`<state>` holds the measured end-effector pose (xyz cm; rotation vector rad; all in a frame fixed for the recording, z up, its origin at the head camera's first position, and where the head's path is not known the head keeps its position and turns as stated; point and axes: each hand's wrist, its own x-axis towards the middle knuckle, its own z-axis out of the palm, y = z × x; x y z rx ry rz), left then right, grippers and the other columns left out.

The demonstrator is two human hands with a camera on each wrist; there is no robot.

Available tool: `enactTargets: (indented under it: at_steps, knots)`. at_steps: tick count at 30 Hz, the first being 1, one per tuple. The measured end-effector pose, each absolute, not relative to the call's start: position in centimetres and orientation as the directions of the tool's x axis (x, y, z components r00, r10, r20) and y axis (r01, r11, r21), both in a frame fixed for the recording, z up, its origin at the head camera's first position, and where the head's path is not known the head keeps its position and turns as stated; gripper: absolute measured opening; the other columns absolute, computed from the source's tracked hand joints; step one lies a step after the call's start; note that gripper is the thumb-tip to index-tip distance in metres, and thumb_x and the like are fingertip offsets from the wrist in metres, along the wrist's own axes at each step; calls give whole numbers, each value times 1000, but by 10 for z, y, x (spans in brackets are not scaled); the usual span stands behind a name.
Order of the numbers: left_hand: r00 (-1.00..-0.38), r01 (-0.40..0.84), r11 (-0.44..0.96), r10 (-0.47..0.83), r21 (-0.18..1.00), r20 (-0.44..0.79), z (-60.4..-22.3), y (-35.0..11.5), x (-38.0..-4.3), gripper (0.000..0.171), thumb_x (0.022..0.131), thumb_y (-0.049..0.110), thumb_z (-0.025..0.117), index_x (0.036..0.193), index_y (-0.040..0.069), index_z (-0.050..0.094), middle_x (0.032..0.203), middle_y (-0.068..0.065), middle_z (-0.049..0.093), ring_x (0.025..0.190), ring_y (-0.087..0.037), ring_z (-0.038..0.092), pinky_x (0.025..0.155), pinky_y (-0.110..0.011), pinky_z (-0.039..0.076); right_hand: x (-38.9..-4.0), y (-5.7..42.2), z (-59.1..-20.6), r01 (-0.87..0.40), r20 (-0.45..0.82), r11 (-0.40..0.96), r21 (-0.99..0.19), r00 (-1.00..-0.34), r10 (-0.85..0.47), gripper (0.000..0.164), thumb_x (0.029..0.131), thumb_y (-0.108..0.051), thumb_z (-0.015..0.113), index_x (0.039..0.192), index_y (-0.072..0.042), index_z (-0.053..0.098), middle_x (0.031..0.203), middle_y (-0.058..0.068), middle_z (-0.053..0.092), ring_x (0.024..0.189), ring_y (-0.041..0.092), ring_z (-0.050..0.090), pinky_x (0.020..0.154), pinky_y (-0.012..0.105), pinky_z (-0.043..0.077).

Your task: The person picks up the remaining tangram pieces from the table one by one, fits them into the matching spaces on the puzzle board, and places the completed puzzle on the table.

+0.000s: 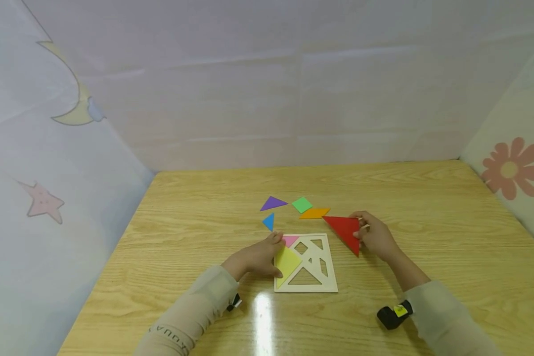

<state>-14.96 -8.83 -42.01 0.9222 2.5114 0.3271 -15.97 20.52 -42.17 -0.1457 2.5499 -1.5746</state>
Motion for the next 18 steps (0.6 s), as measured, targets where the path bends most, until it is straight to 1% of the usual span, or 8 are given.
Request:
enactTargets:
  at_steps: [5, 10, 16, 18]
  knots:
    - [-682, 555, 752, 657, 356, -322, -421, -88, -150, 80, 73, 29, 68, 132, -5, 26, 141, -17, 10, 129, -26, 4, 103, -28, 11, -159, 203, -422, -1, -75, 428, -904, -984, -160, 43, 80, 14, 46, 120, 2, 39, 94, 17, 38, 65, 22, 48, 50, 31, 47]
    - [-682, 546, 752, 655, 369, -325, -421, -88, -150, 80, 74, 28, 68, 133, -5, 25, 141, -18, 8, 129, -26, 3, 103, -29, 10, -158, 201, -421, 1, -75, 431, -902, -985, -155, 45, 80, 13, 47, 122, 2, 35, 94, 19, 41, 64, 22, 50, 51, 31, 48]
    - [-675, 550, 746, 662, 376, -326, -421, -88, -150, 80, 74, 28, 67, 133, -6, 24, 141, -18, 8, 129, -27, 2, 103, -29, 9, -154, 197, -418, -6, -70, 417, -909, -983, -167, 39, 81, 11, 48, 116, 3, 36, 93, 21, 45, 64, 22, 53, 51, 32, 47]
    - [-674, 553, 745, 663, 372, -326, -420, -88, -150, 80, 74, 28, 67, 133, -6, 24, 141, -18, 8, 129, -27, 3, 103, -28, 10, -153, 195, -416, -3, -75, 410, -912, -982, -174, 39, 81, 11, 49, 116, 3, 36, 94, 21, 45, 64, 22, 53, 52, 32, 48]
